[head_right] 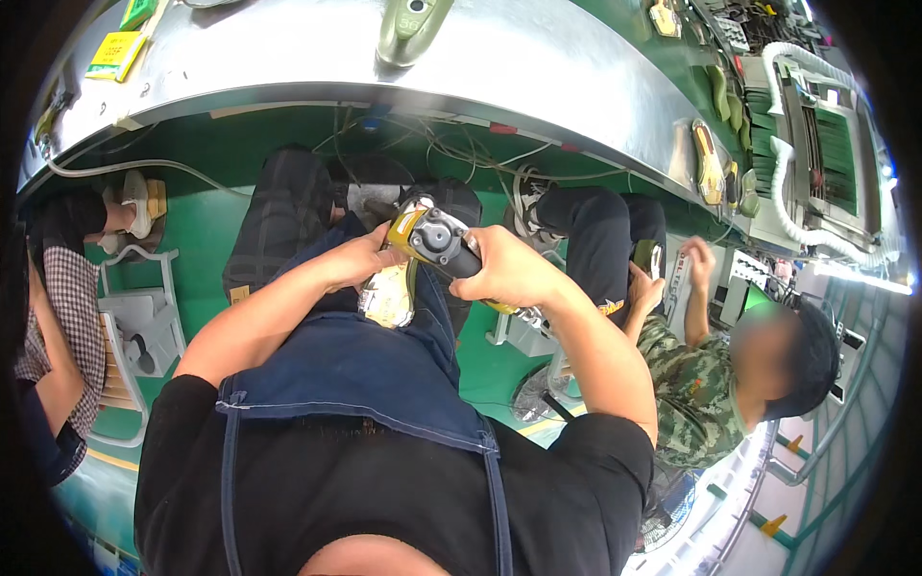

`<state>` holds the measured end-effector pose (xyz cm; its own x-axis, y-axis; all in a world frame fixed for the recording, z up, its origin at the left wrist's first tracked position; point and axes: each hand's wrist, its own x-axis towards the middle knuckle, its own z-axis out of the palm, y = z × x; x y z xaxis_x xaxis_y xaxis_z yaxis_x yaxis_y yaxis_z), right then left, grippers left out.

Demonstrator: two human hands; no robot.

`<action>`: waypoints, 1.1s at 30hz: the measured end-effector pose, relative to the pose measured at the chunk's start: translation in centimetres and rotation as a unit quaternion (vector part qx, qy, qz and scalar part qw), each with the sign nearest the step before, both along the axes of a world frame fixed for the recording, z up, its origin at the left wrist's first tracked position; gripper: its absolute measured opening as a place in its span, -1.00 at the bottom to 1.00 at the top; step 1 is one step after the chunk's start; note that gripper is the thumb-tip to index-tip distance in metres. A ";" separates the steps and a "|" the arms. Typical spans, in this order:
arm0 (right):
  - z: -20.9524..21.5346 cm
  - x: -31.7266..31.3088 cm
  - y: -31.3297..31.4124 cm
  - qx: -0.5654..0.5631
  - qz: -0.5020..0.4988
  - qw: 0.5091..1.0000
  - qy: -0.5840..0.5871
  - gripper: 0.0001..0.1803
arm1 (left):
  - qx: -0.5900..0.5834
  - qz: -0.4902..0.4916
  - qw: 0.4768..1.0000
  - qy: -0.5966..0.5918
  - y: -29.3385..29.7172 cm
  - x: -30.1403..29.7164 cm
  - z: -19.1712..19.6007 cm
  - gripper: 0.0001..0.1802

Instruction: The person assembles green slipper sandals by attaching a silver metallic strap to the sole. They use a pneumatic nail gun to secure the strap and a metal tool to adjust the fit. The person handles the slipper with both hands, aligning the strap before fastening it, and places the finished unit on a nearby table.

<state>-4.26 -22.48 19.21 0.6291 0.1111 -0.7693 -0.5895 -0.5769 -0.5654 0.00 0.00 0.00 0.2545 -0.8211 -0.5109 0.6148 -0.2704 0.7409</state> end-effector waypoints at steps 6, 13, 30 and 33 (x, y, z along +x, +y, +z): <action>-0.5 0.3 0.4 -0.017 0.036 0.999 0.033 -0.71 | 0.032 -0.029 0.999 0.014 0.7 1.0 2.7 -0.19; 0.7 1.7 0.5 -0.051 0.083 0.995 0.030 -0.57 | 0.038 -0.049 0.998 0.028 0.6 1.3 2.7 -0.14; 5.7 14.7 -10.0 -0.492 0.061 0.758 -0.423 -0.41 | 0.109 0.060 0.982 0.140 -0.2 -0.3 2.5 -0.39; 2.0 17.3 -13.1 -0.562 0.185 0.667 -0.452 -0.42 | 0.058 0.084 0.985 0.141 -0.7 -1.1 0.5 -0.43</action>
